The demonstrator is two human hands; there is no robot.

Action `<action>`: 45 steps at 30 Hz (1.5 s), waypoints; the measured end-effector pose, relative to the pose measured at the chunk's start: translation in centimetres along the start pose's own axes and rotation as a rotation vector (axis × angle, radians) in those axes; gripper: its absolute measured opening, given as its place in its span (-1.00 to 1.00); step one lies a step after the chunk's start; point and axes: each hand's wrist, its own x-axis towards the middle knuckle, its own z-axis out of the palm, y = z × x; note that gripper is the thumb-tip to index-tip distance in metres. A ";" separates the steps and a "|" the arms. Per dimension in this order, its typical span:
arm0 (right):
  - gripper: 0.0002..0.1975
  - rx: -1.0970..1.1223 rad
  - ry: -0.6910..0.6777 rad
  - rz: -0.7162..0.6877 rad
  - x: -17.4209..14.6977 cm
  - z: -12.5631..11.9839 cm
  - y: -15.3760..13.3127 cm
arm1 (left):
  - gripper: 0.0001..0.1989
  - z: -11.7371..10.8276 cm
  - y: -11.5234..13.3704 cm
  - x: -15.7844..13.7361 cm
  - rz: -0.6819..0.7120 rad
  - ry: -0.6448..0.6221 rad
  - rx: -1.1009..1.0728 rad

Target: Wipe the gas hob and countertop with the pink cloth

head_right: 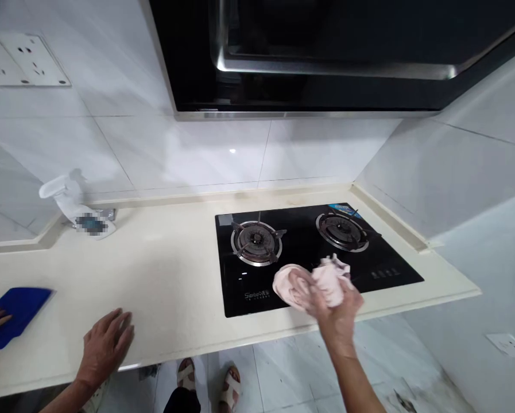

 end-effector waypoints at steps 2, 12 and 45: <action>-0.30 -0.319 -0.185 -0.009 -1.8 2.5 0.2 | -0.60 0.2 -0.2 -0.1 0.011 0.015 0.008; -0.39 -0.785 -0.396 -0.203 -0.1 9.7 -0.3 | -0.63 0.5 -0.2 -0.3 0.021 0.039 0.023; -0.50 -0.426 -0.508 -0.363 3.6 37.6 -18.0 | -0.67 1.0 -0.2 -1.3 0.129 0.263 0.036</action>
